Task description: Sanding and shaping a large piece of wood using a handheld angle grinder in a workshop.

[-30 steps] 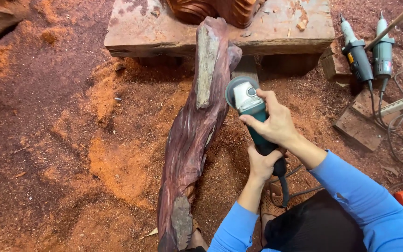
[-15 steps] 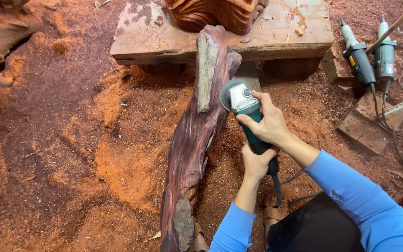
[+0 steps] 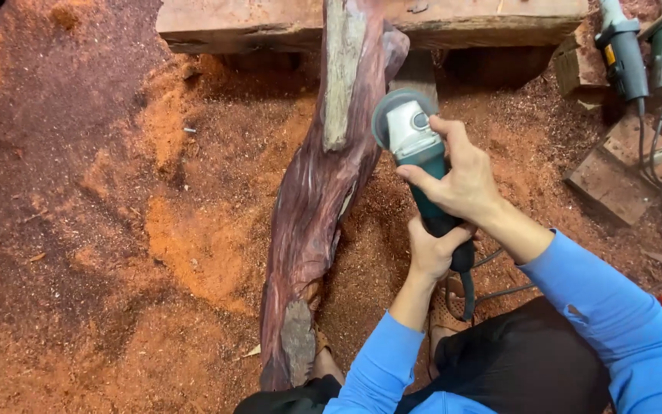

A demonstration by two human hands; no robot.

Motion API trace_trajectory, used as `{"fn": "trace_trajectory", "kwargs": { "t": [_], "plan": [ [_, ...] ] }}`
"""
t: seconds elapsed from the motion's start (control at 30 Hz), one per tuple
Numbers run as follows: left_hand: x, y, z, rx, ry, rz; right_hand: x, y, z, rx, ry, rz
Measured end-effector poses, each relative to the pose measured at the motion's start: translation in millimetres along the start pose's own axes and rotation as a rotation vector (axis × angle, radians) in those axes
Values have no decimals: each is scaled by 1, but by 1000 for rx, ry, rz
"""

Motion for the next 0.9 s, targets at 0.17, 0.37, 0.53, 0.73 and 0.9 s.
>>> {"fn": "trace_trajectory", "kwargs": {
  "t": [0.17, 0.37, 0.53, 0.73, 0.9],
  "plan": [
    [4, 3, -4, -54, 71, 106, -6, 3, -9, 18, -22, 69],
    [5, -12, -2, -36, 44, 156, 4, 11, -18, 25, 20, 70],
    [5, -17, -1, -54, 93, 237, -1, 31, -33, -29, -10, 131],
    [7, -10, -1, -77, 193, 303, -15, 46, -44, -63, -6, 245],
    [20, -19, 9, -84, 282, 345, -22, 42, -37, -102, -90, 293]
  ]
}}
Point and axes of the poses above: each hand's wrist, its own z-axis towards the middle knuckle, its own x-axis out of the back of the hand, y = z × x, the point moved 2 cm from there along z, towards the middle knuckle, and after that the axes turned 12 degrees about x, right-handed, at the moved point
